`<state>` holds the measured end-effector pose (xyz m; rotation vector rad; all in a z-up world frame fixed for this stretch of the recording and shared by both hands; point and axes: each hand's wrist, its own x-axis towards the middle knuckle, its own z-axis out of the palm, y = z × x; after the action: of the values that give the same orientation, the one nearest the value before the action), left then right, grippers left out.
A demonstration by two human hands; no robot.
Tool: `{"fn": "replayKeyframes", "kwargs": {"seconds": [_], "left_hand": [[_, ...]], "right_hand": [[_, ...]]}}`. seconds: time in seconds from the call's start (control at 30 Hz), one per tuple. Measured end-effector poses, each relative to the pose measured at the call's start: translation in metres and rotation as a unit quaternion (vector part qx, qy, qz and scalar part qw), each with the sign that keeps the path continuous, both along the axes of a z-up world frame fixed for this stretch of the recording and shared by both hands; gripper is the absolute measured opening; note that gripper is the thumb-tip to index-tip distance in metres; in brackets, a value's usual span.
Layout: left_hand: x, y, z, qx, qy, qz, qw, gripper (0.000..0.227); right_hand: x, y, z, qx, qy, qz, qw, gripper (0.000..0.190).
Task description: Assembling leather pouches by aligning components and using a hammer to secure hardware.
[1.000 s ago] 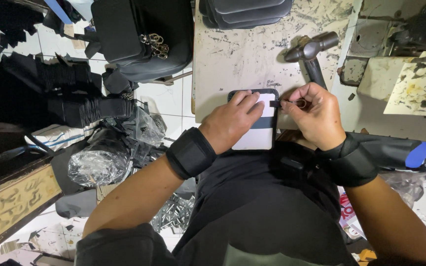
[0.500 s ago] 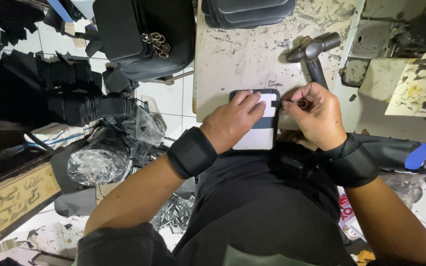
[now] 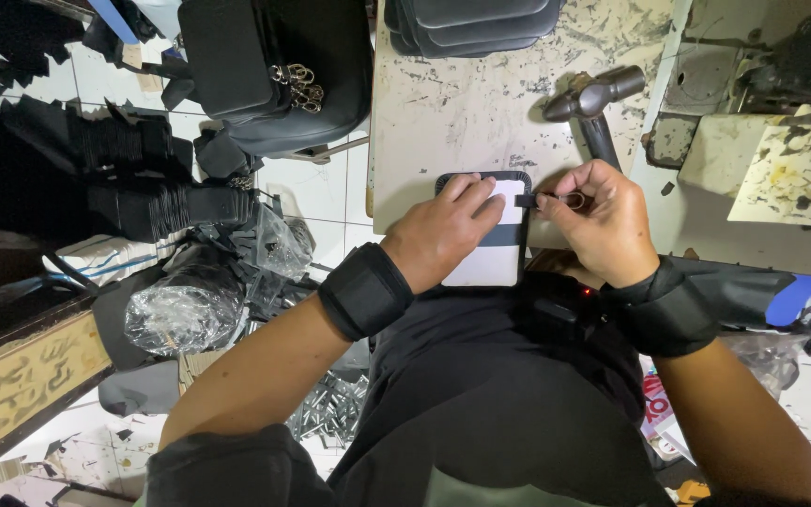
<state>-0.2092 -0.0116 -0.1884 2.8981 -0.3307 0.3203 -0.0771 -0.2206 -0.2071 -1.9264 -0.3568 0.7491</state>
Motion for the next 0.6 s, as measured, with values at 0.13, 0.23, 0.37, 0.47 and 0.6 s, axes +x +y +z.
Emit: {"fn": "replayKeyframes", "kwargs": {"seconds": [0.13, 0.23, 0.37, 0.47, 0.6], "left_hand": [[-0.001, 0.000, -0.003, 0.010, -0.002, -0.001, 1.000, 0.021], [-0.001, 0.000, -0.004, 0.017, -0.004, -0.005, 1.000, 0.021], [0.000, -0.001, -0.003, 0.011, -0.008, -0.002, 1.000, 0.020], [0.001, -0.001, 0.001, 0.013, -0.008, 0.005, 1.000, 0.020], [0.001, -0.002, -0.002, 0.009, -0.006, 0.008, 1.000, 0.020]], "right_hand": [[-0.001, 0.000, 0.001, 0.011, 0.003, -0.011, 1.000, 0.026], [-0.002, 0.001, 0.004, 0.009, -0.004, -0.010, 1.000, 0.027], [-0.002, 0.002, 0.001, 0.018, 0.003, -0.014, 1.000, 0.024], [-0.003, 0.004, 0.003, 0.020, 0.009, -0.021, 1.000, 0.024], [-0.003, 0.005, 0.005, 0.016, 0.010, -0.019, 1.000, 0.024]]}}
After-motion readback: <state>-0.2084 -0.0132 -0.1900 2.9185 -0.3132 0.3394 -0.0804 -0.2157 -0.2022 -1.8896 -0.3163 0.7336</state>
